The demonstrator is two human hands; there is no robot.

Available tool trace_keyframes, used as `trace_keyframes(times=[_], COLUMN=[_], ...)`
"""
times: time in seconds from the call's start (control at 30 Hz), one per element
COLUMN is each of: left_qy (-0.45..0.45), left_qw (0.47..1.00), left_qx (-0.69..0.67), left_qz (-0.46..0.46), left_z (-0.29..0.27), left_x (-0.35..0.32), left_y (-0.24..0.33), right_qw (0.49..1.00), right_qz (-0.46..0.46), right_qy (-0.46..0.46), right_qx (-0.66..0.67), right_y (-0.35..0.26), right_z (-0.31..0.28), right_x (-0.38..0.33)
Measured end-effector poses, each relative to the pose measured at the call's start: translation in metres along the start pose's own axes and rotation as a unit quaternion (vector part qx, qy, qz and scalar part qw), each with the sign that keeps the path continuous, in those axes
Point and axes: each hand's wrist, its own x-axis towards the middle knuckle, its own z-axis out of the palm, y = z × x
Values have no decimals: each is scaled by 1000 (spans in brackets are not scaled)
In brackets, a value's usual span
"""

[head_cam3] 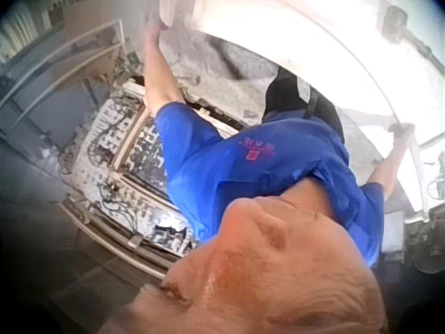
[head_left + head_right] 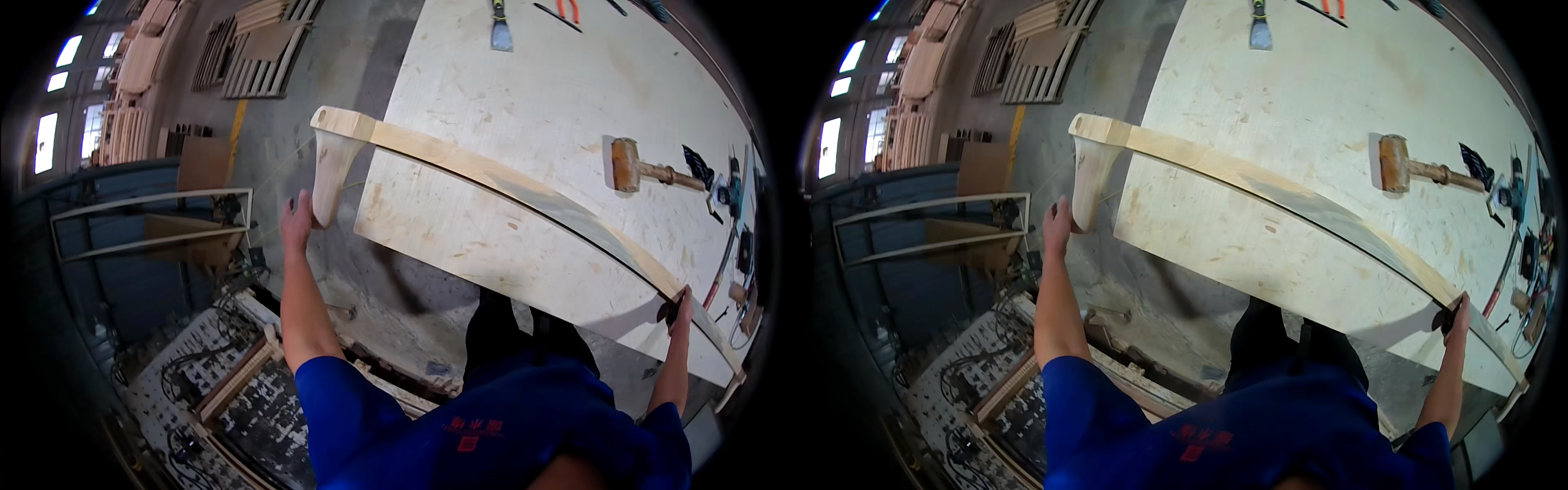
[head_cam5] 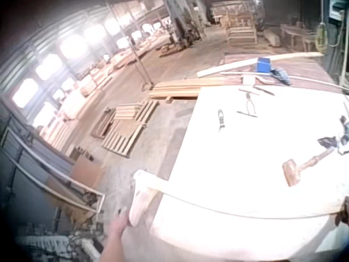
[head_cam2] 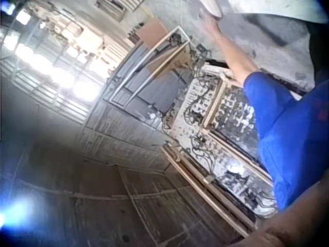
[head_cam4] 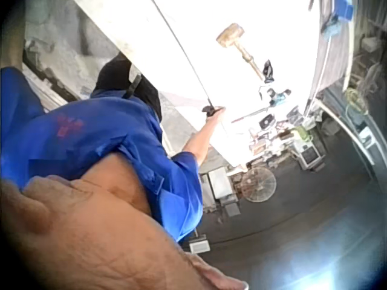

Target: The person carries a long piece of wood and two curved wooden legs to a workbench, fits the legs into slots on the ends of the wood piece, and measures the assembly with a tape measure.

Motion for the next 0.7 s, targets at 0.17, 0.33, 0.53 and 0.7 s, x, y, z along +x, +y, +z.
trace_keyframes(times=[0.17,0.33,0.53,0.7], left_qy=[-136,-77,-80,-91], left_qw=[990,997,994,996], left_qx=[-12,-32,-68,8], left_qz=[-28,10,12,19], left_z=[28,54,56,42], left_x=[-5,-8,-7,-5], left_y=[-7,4,3,12], right_qw=[1000,999,999,999], right_qz=[-14,-10,-40,-43], right_qy=[-21,17,15,27], right_qx=[12,34,15,12], right_y=[-3,-3,0,7], right_z=[-2,1,3,-5], right_x=[6,-3,-5,11])
